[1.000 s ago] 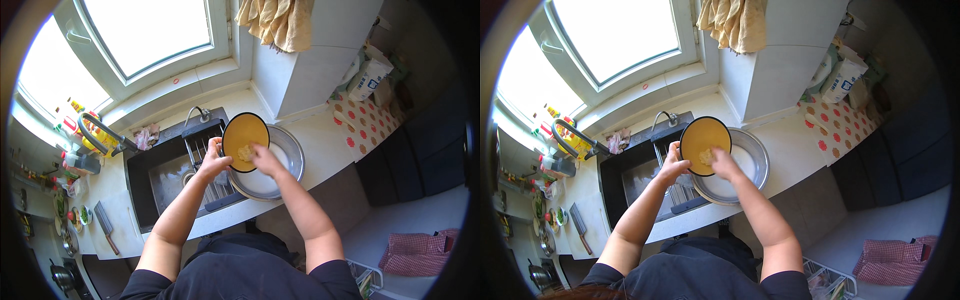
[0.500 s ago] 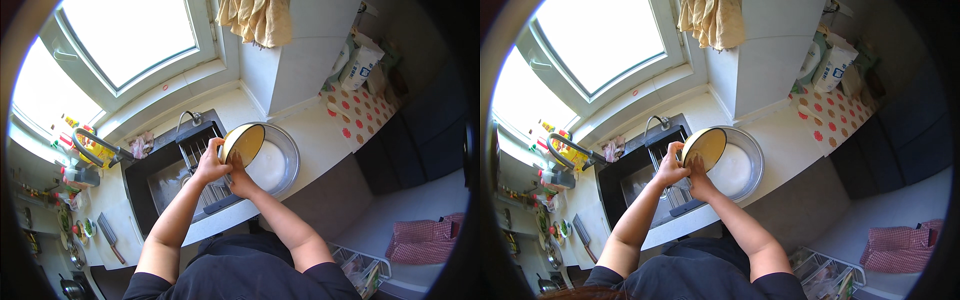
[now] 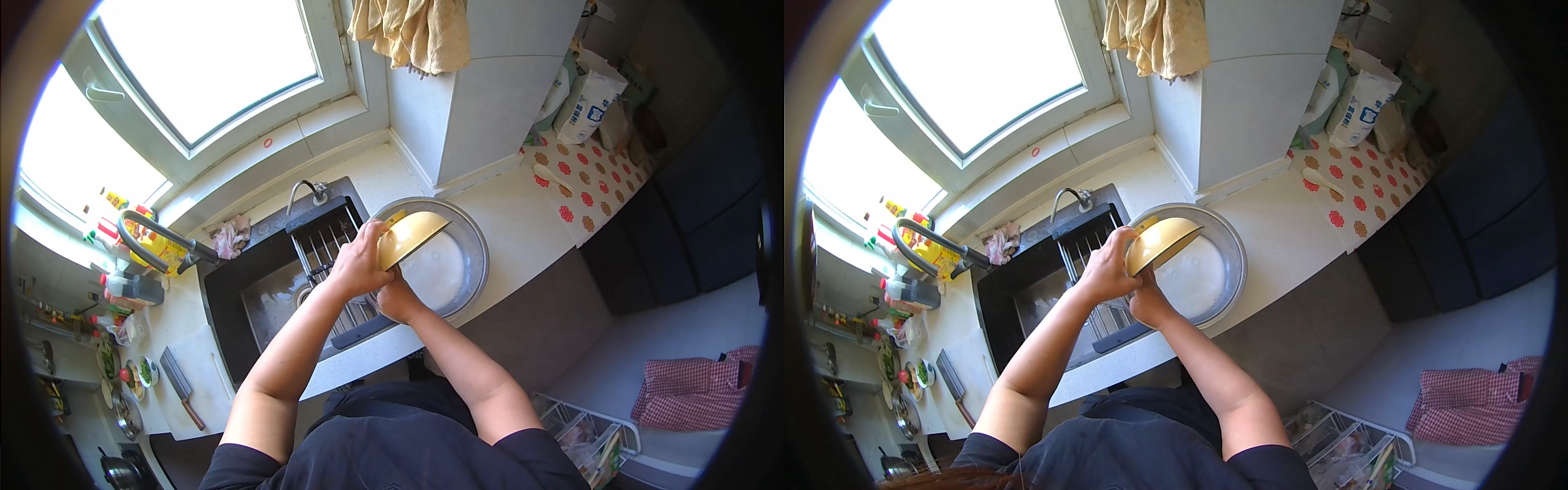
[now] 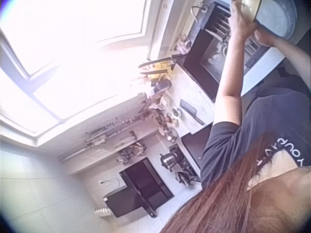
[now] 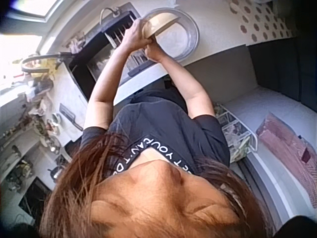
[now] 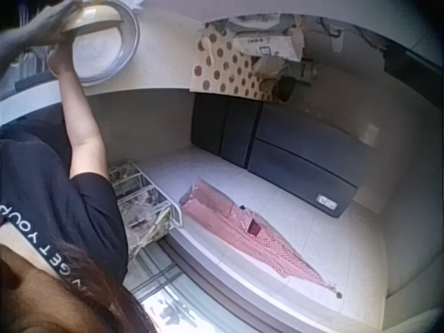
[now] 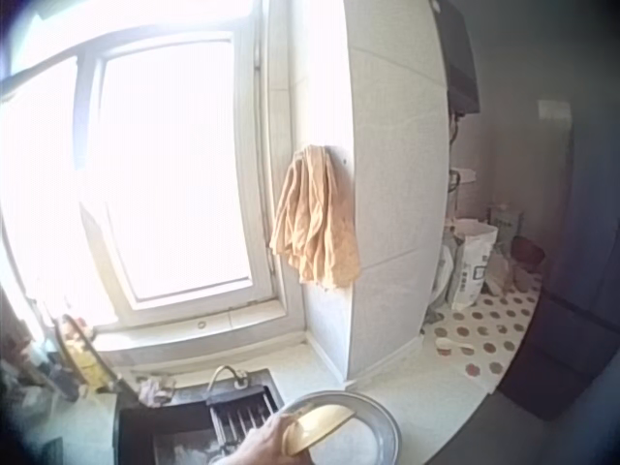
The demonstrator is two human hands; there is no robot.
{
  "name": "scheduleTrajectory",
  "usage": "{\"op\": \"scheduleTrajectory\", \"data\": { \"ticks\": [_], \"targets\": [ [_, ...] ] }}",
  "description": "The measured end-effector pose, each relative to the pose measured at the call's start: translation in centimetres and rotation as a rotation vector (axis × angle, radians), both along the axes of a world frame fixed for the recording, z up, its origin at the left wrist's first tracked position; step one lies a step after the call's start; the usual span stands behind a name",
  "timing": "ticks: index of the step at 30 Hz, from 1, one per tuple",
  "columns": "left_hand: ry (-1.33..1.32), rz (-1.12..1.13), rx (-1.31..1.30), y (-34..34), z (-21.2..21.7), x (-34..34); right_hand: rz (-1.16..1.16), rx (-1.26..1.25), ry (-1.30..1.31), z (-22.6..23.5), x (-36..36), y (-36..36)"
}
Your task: The person kneads dough in a bowl, washes their hands, cleans a pot in the sink, and mixes ingredients in another bowl using chopsticks.
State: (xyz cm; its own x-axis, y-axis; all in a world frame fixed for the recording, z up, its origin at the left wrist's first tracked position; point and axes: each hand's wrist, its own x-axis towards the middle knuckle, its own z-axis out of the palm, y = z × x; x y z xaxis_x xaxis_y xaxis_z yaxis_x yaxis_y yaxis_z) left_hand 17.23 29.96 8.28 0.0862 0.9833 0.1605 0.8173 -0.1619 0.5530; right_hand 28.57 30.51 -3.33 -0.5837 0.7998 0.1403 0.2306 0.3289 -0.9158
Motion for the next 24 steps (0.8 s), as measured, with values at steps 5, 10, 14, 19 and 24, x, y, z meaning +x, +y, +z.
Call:
{"op": "scheduleTrajectory", "data": {
  "ticks": [5, 10, 14, 19, 24],
  "targets": [
    [-0.001, -0.016, 0.03, 0.5, -0.1, 0.9, -0.004, -0.056, 0.058, -1.1, 0.2, 0.7],
    [0.016, 0.001, 0.055, 1.1, -0.6, 1.4, 0.029, -0.037, 0.075, -0.8, 0.9, 1.9],
    [-0.454, 0.314, -0.271, 1.0, -0.2, 0.8, 0.001, 0.231, -0.182, 1.6, 2.6, 3.4],
    [-1.247, 0.494, -0.173, -0.6, -3.0, -1.4, 0.061, 0.047, 0.041, 5.6, 2.8, 6.8],
    [-1.657, 0.6, -0.155, -4.3, -4.3, -3.4, 0.175, -0.107, 0.044, 10.6, -0.2, 7.6]
  ]
}}
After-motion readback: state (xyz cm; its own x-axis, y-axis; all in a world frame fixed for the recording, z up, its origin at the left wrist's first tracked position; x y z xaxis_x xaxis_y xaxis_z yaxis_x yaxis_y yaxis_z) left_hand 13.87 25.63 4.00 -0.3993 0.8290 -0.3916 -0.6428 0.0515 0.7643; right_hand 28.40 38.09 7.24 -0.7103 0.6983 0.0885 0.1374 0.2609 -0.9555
